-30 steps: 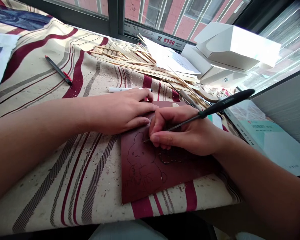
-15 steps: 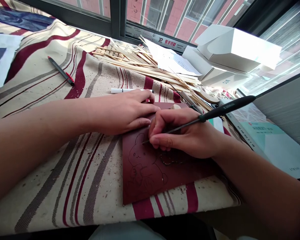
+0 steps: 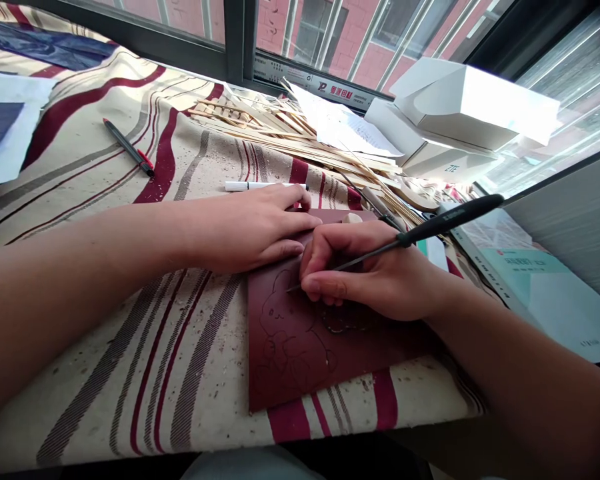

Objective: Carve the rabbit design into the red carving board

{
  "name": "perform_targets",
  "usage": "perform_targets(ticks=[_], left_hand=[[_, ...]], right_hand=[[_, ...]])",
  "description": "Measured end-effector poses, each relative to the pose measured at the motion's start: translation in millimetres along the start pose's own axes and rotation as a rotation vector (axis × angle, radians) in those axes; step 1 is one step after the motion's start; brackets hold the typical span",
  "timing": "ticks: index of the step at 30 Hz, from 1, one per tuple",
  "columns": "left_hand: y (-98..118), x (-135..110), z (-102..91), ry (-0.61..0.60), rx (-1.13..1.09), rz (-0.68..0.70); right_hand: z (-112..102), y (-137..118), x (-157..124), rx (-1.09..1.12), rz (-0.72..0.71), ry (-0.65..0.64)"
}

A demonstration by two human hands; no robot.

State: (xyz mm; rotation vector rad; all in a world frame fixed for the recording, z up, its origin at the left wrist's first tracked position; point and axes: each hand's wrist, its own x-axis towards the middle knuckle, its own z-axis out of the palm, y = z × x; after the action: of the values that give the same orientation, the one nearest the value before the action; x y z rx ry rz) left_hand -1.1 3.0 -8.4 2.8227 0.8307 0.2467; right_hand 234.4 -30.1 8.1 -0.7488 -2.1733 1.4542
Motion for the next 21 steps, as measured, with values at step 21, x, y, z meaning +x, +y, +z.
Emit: perform_targets(ticks=[21], left_hand=[[-2.5, -1.7, 1.2, 0.054, -0.015, 0.03]], right_hand=[[-0.1, -0.1, -0.7, 0.005, 0.001, 0.018]])
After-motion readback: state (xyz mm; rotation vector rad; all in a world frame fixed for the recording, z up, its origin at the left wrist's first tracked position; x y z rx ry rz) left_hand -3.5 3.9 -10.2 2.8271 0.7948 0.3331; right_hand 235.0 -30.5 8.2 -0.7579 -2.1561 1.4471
